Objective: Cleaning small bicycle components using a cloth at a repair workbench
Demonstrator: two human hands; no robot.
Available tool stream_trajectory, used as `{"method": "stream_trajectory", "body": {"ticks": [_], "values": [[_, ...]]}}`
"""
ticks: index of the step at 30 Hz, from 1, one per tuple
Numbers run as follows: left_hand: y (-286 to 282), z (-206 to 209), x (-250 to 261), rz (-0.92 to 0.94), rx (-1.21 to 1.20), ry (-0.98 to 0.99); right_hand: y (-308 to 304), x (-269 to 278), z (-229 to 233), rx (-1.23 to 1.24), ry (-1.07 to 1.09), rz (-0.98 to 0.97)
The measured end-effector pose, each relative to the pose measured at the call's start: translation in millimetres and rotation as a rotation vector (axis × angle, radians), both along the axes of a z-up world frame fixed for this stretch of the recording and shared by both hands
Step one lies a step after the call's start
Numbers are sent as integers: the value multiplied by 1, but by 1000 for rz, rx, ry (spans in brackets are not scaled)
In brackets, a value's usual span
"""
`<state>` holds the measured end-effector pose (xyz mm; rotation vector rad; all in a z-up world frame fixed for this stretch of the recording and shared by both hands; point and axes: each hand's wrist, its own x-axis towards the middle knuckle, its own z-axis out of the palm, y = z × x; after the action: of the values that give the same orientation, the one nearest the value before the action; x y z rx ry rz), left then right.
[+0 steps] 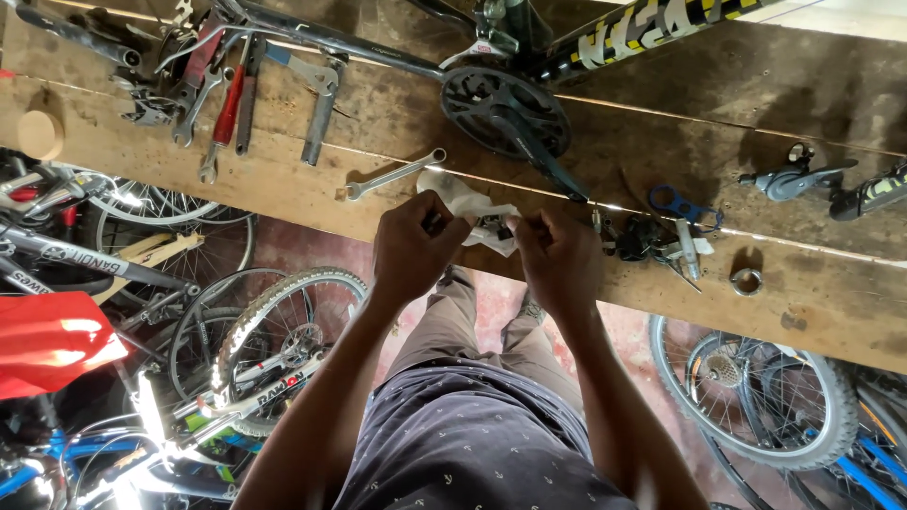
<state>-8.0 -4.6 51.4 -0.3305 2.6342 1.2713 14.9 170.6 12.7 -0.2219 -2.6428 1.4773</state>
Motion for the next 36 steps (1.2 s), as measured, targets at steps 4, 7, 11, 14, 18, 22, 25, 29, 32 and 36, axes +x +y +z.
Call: {"method": "stream_trajectory", "body": {"ticks": [4,7,11,14,18,22,25,29,32,36], "values": [[-4,-2,-3,0,13,2,-1,-3,3,1,48,-5],[-3,8,-2,-9,88,74,-1,-2,13,-71,83,-16],[2,20,-1,-25,143,120,1,-2,23,-122,116,11],[4,27,0,-37,159,130,2,-1,30,-118,124,19],[4,38,6,-68,210,158,3,2,43,-229,170,45],[3,36,12,-83,221,171,9,9,54,-262,138,56],[4,38,18,-102,261,199,15,13,52,-250,128,85],[4,38,22,-120,352,153,22,20,51,-250,111,117],[2,39,25,-132,374,134,25,26,50,-250,101,133],[-2,41,28,-136,402,130,24,30,51,-240,91,142]]}}
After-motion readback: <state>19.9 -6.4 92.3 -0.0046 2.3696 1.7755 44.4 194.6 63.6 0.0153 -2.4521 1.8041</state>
